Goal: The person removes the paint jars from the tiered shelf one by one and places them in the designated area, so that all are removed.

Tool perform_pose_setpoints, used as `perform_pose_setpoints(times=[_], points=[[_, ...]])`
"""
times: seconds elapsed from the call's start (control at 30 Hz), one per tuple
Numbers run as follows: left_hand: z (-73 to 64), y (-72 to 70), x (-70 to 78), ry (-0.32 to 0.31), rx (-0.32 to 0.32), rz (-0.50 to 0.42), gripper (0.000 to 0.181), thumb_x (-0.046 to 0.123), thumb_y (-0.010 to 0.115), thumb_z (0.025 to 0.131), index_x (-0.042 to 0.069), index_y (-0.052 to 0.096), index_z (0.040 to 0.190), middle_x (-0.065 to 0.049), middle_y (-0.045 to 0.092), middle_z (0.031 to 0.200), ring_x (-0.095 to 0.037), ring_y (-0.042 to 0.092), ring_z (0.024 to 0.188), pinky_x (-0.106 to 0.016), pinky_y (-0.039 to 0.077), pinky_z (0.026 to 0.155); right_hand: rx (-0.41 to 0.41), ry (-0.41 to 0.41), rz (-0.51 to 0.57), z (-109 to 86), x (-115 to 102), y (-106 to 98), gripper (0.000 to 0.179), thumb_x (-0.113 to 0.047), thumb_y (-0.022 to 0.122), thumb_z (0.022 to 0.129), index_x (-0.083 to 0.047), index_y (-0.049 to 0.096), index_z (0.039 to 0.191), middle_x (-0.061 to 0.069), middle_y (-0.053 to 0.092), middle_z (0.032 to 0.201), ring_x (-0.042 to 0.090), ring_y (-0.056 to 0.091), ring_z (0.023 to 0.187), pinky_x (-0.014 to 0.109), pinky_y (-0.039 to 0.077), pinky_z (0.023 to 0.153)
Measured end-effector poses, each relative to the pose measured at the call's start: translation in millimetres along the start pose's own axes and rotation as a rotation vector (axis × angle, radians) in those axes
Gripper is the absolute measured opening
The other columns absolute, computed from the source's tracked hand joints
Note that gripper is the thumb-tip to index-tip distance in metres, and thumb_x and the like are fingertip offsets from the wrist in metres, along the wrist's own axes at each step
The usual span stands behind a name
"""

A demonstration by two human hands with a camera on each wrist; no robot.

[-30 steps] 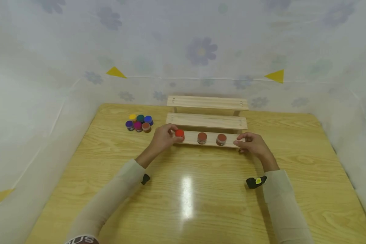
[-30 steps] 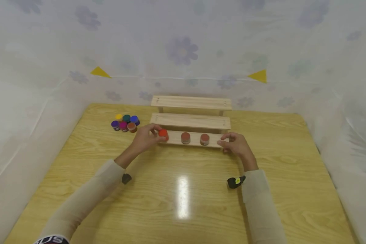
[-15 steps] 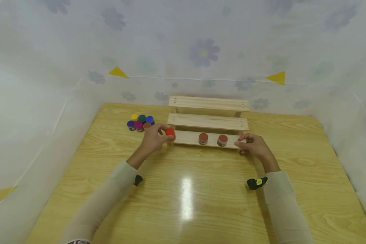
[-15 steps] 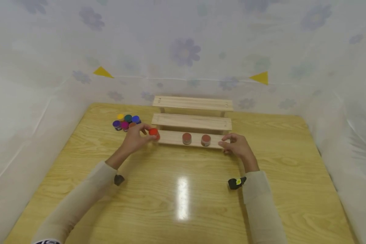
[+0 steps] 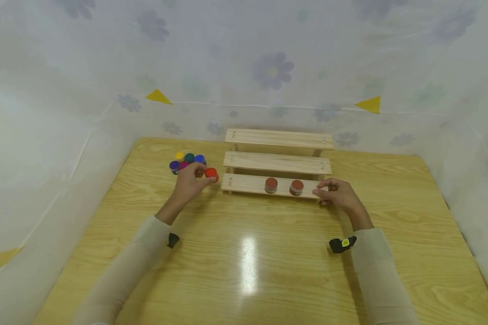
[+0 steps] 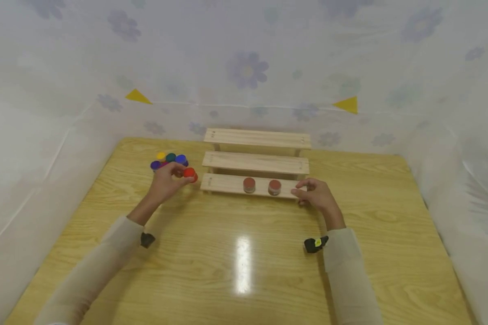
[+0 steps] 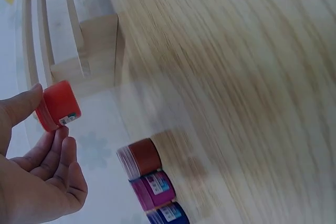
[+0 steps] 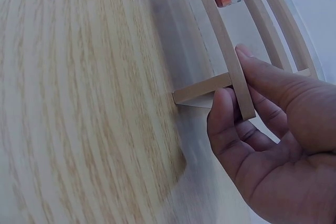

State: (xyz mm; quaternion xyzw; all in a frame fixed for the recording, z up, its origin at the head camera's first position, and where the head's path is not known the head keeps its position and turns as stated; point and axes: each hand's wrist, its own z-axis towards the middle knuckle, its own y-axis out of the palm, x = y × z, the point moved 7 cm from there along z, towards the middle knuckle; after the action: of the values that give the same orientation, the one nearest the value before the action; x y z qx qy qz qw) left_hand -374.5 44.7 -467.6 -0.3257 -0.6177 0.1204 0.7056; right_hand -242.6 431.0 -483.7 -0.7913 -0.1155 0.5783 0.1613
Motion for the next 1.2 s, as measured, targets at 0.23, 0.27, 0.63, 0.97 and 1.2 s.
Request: perform_pose_setpoints(times=[0.23, 0.27, 0.63, 0.97, 1.2], points=[[-3.5, -13.8, -13.5, -0.005, 0.022, 0.037, 0.04, 0.026, 0.073, 0.083, 0.003, 0.059, 0.112, -0.016, 0.062, 0.109, -0.029, 0.056, 0.095, -0.039, 0.049, 0.079, 0.012, -0.01, -0.014, 11.0, 17.6, -5.0, 0.043, -0.026, 0.068, 0.088, 0.004, 0.055, 0.116, -0.001, 0.049, 0.067, 0.019, 0.066, 0.067, 0.035, 0.058, 0.073], [-4.0, -15.4, -16.3, -0.01, 0.022, 0.047, 0.04, 0.026, 0.073, 0.084, 0.002, 0.059, 0.113, -0.016, 0.062, 0.109, -0.028, 0.056, 0.094, -0.038, 0.049, 0.077, 0.013, -0.012, -0.02, 11.8, 18.7, -5.2, 0.044, -0.027, 0.069, 0.088, 0.004, 0.055, 0.116, -0.002, 0.049, 0.067, 0.019, 0.066, 0.067, 0.034, 0.058, 0.072], [0.5, -28.1, -36.2, -0.04, 0.016, 0.155, 0.038, 0.027, 0.073, 0.083, 0.0, 0.061, 0.106, -0.017, 0.064, 0.101, -0.024, 0.055, 0.081, -0.026, 0.044, 0.06, 0.018, -0.015, -0.015, 11.9, 20.4, -5.8, 0.045, -0.029, 0.069, 0.087, 0.004, 0.055, 0.114, -0.003, 0.047, 0.066, 0.016, 0.066, 0.066, 0.033, 0.058, 0.071], [6.3, -29.2, -44.2, -0.067, -0.027, 0.214, 0.037, 0.024, 0.071, 0.085, -0.003, 0.06, 0.108, -0.021, 0.064, 0.105, -0.027, 0.06, 0.082, -0.026, 0.047, 0.06, 0.017, -0.019, -0.005, 11.5, 19.4, -4.4, 0.046, -0.029, 0.07, 0.087, 0.005, 0.055, 0.115, -0.003, 0.048, 0.067, 0.017, 0.066, 0.067, 0.034, 0.058, 0.071], [11.7, -27.6, -54.2, -0.082, -0.043, 0.23, 0.04, 0.025, 0.071, 0.085, -0.004, 0.06, 0.111, -0.022, 0.063, 0.108, -0.028, 0.061, 0.085, -0.027, 0.048, 0.062, 0.016, -0.026, 0.001, 12.0, 19.7, -4.9, 0.045, -0.028, 0.069, 0.087, 0.004, 0.055, 0.114, -0.003, 0.047, 0.067, 0.016, 0.067, 0.068, 0.034, 0.058, 0.071]])
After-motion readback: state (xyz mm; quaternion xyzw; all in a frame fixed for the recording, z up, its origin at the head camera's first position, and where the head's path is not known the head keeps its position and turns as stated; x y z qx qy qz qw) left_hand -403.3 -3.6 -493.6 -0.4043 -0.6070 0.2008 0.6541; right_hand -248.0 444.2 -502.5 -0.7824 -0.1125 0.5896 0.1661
